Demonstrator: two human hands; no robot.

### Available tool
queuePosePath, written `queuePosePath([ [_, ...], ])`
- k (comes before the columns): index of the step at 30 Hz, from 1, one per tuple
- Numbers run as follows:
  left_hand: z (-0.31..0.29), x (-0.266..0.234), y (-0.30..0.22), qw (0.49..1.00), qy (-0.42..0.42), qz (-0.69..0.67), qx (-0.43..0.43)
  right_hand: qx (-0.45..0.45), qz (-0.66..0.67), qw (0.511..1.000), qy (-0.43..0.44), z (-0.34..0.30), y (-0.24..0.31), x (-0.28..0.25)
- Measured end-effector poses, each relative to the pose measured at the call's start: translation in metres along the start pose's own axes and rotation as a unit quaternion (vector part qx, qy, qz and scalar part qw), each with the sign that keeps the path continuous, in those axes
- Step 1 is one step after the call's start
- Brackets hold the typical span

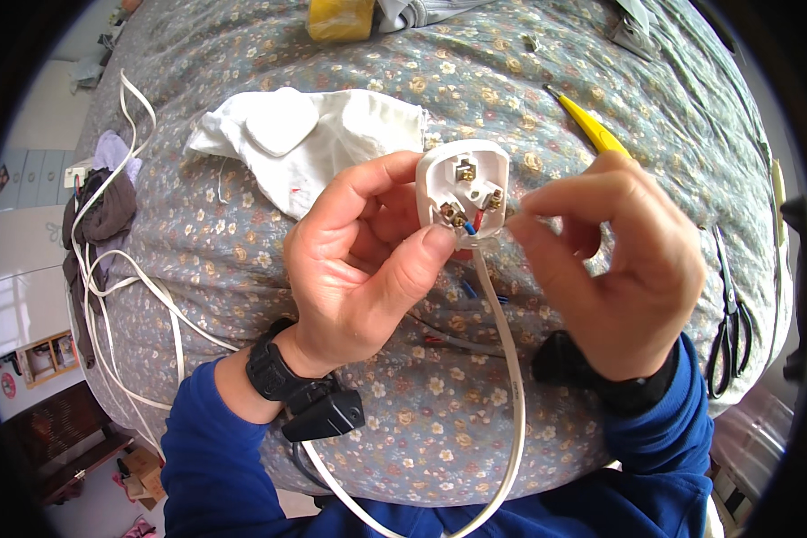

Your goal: The person uses a yellow screwdriver to tighten screws on a white electrical plug, securing the internal wires. They repeatedly open and close the plug housing to check the connections.

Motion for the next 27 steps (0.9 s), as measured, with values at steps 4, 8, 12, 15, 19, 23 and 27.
queuePosePath([
  [4,0.001,-0.001,-0.001,1.000,0.017,0.012,0.017,0.098,-0.021,0.994,-0.054,0.000,-0.029,-0.036],
  [8,0.001,-0.002,0.000,0.999,0.018,0.016,0.025,0.141,-0.077,0.987,-0.032,0.002,-0.045,-0.056],
  [12,0.000,-0.002,-0.004,0.999,0.019,0.021,0.041,0.244,0.062,0.964,0.089,-0.019,-0.054,-0.020],
  [15,-0.003,-0.002,-0.006,0.998,0.015,0.036,0.046,0.347,0.167,0.913,0.133,-0.036,-0.060,0.008],
  [19,-0.005,0.003,-0.005,0.999,0.039,0.016,0.030,0.377,0.361,0.849,0.084,-0.035,-0.060,0.028],
  [23,-0.004,0.007,-0.008,0.997,0.049,0.030,0.046,0.339,0.338,0.873,0.094,-0.033,-0.055,0.032],
  [27,-0.003,0.010,-0.007,0.998,0.048,0.016,0.036,0.295,0.305,0.902,0.078,-0.031,-0.051,0.028],
])
Point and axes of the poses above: each hand's wrist, its own z-axis towards the middle knuckle, its own x-axis out of the palm, y = z × x, the point moved 10 cm from there along z, towards the middle knuckle, and after that the axes turned 12 degrees about z, right-handed, at the moved point
